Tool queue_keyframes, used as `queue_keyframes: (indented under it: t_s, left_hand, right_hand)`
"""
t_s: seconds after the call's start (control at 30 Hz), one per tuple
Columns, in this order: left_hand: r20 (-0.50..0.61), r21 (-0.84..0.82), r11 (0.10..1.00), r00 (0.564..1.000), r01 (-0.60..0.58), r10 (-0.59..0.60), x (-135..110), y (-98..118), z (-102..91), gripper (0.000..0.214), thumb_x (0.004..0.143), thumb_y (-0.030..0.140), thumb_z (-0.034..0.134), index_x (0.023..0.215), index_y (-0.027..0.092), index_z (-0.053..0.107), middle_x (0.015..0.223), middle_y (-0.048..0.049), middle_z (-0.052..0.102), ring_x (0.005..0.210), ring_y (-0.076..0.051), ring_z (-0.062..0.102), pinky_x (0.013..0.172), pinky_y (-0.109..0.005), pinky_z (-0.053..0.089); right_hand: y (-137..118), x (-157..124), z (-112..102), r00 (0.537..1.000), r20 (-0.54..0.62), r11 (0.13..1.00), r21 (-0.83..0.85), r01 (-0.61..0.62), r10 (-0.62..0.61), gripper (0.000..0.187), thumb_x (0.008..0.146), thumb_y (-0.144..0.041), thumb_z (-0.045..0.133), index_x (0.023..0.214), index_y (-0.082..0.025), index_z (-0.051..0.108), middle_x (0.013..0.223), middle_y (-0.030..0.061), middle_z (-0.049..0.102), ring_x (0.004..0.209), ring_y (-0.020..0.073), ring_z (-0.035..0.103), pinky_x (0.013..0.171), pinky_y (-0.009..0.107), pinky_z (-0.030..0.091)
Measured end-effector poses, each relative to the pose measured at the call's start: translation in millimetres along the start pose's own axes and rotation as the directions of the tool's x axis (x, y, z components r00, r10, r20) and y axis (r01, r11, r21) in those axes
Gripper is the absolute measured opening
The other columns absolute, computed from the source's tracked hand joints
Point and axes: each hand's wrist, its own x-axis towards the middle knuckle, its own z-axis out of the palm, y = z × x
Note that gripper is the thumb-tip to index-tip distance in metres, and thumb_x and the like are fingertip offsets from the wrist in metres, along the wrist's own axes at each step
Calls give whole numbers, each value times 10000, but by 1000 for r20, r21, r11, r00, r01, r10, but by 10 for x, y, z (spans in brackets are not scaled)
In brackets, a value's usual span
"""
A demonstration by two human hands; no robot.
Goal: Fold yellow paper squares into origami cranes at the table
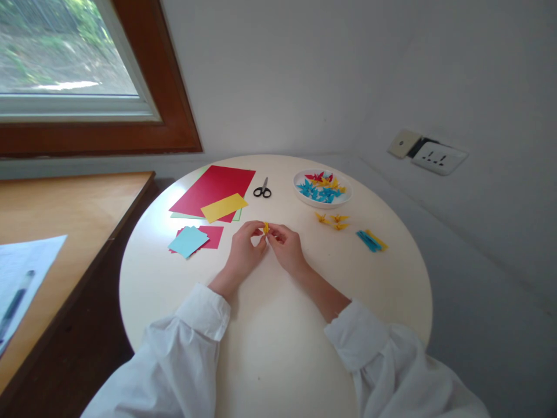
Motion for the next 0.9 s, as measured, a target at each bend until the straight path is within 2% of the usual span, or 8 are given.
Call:
queue_keyframes:
  t_s: [0.2,0.43,0.9]
  left_hand:
    - [-6,30,999,1000,15,-15,-10,-1,10,264,686,86,531,928,181,576,930,-61,638,786,-158,599,742,-315,507]
    - [8,134,989,998,-65,65,-1,20,-12,240,701,67,508,893,196,572,920,-48,588,827,-157,571,739,-298,483]
    - [59,210,977,998,-46,34,-14,26,-10,235,715,69,500,907,176,582,813,-39,613,710,-145,563,662,-269,453]
  right_hand:
    - [9,4,12,1000,-22,998,63,-20,21,241,716,-207,558,930,-171,663,909,68,678,785,162,624,713,292,513]
    - [-30,-2,12,999,-20,998,65,-24,25,232,724,-227,565,926,-174,667,907,64,686,780,164,632,710,291,518]
    - [-40,-1,13,998,-22,996,62,-64,65,219,706,-194,557,896,-176,664,877,57,681,762,160,624,675,283,514]
